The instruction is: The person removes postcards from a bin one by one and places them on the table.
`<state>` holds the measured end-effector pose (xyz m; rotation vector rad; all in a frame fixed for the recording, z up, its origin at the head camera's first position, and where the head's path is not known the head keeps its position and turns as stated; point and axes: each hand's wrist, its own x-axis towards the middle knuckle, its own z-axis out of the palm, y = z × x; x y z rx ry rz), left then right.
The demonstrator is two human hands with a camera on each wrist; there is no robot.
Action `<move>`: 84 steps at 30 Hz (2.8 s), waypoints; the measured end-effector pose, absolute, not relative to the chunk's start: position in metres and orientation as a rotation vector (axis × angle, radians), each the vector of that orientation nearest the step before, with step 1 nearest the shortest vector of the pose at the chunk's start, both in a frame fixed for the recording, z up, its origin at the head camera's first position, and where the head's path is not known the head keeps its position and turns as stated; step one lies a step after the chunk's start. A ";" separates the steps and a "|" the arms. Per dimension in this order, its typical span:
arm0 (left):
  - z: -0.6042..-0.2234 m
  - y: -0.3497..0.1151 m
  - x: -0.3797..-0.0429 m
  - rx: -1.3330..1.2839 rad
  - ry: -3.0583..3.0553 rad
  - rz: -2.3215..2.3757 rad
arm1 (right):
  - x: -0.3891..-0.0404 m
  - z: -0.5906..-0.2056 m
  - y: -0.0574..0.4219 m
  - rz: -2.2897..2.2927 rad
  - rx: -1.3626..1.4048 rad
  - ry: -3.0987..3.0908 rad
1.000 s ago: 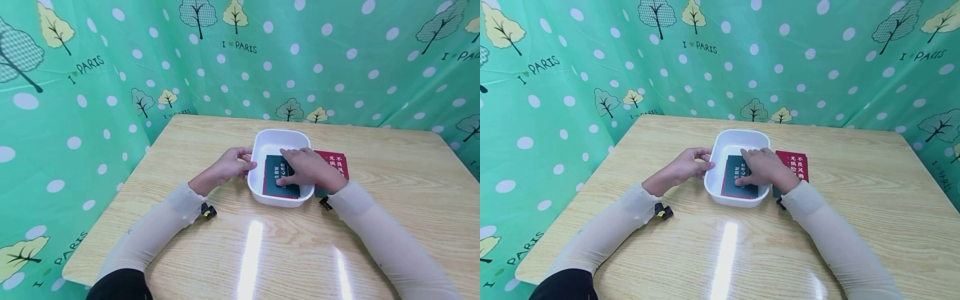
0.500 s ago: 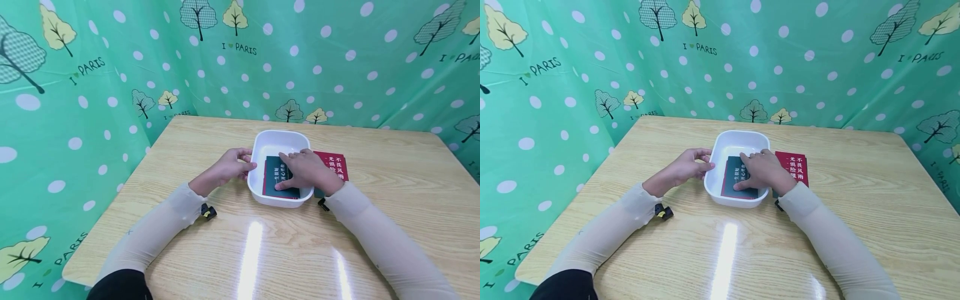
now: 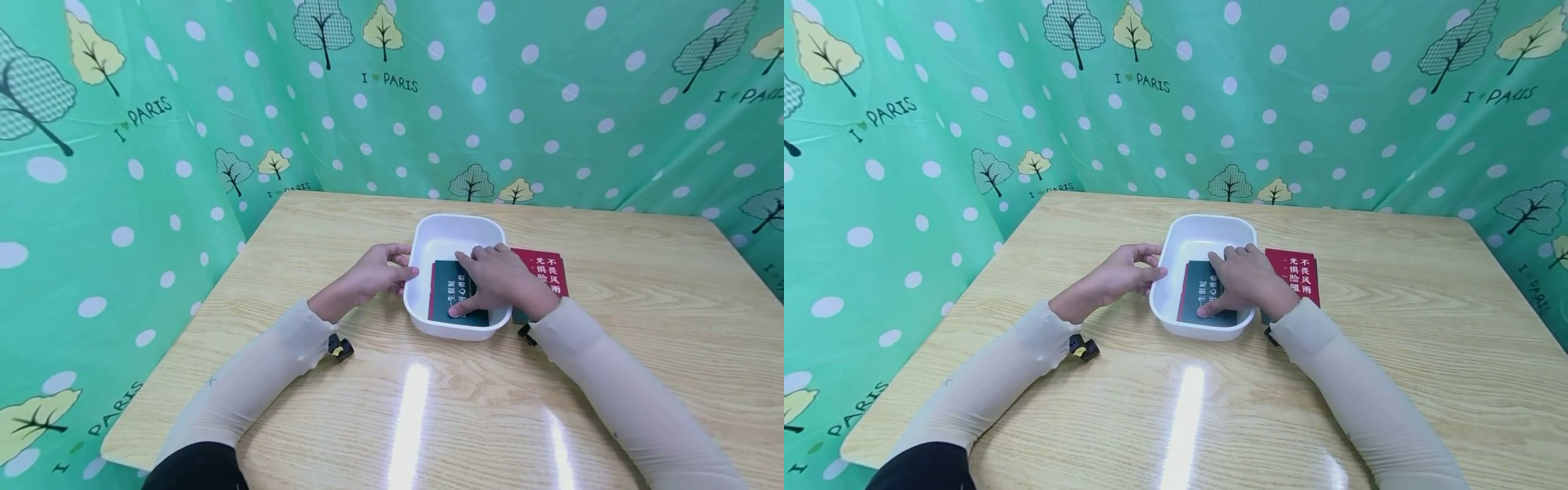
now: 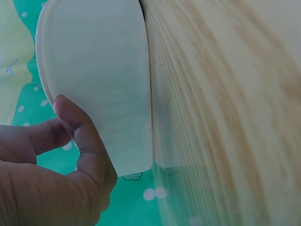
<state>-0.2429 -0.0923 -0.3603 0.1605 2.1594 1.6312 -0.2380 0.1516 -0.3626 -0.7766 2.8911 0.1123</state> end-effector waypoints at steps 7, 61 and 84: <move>-0.362 -0.092 -0.243 0.166 2.154 1.640 | -0.237 -0.363 0.151 0.062 -0.790 2.921; -0.362 -0.092 -0.244 0.147 2.163 1.623 | -0.219 -0.297 0.181 -1.124 -0.934 2.860; -0.359 -0.092 -0.242 0.162 2.153 1.638 | -0.220 -0.258 0.249 -1.121 -0.599 3.242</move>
